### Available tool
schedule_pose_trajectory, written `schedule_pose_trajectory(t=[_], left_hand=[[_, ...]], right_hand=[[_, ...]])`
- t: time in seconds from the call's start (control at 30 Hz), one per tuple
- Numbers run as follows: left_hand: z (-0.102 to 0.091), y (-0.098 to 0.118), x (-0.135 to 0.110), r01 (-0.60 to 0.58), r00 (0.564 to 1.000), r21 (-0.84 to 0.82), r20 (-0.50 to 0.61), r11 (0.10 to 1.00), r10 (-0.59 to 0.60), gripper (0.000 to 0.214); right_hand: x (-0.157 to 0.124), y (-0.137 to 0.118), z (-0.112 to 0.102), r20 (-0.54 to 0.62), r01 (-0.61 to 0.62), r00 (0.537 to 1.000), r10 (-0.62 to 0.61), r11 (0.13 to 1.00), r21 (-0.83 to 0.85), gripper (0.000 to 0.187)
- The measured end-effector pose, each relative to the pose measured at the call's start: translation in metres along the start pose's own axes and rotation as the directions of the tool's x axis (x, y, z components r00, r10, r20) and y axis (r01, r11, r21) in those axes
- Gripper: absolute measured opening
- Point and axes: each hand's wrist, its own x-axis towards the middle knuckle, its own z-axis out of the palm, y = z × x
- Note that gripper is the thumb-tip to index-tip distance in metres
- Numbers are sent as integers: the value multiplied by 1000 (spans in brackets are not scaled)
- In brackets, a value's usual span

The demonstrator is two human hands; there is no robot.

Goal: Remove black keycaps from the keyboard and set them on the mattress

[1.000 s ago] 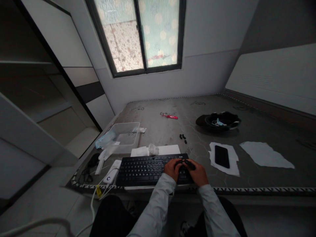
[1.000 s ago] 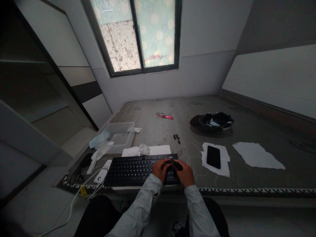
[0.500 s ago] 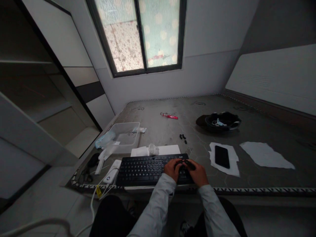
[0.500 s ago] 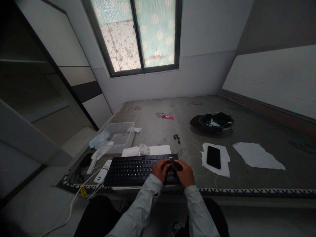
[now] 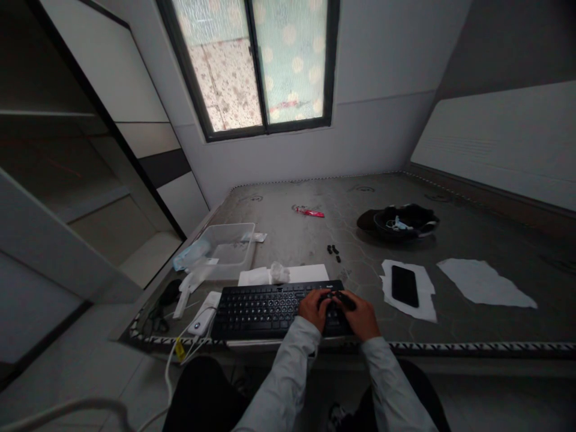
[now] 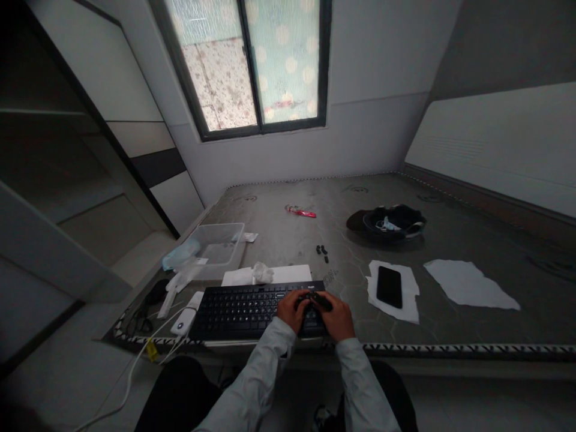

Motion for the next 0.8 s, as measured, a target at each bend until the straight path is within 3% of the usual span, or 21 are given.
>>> schedule_pose_trajectory(t=[0.8], left_hand=[[0,3,0,12,1000,-23,-15,1000,-12,25]], right_hand=[[0,-3,-1,-18,8,1000,-7,1000,17,37]])
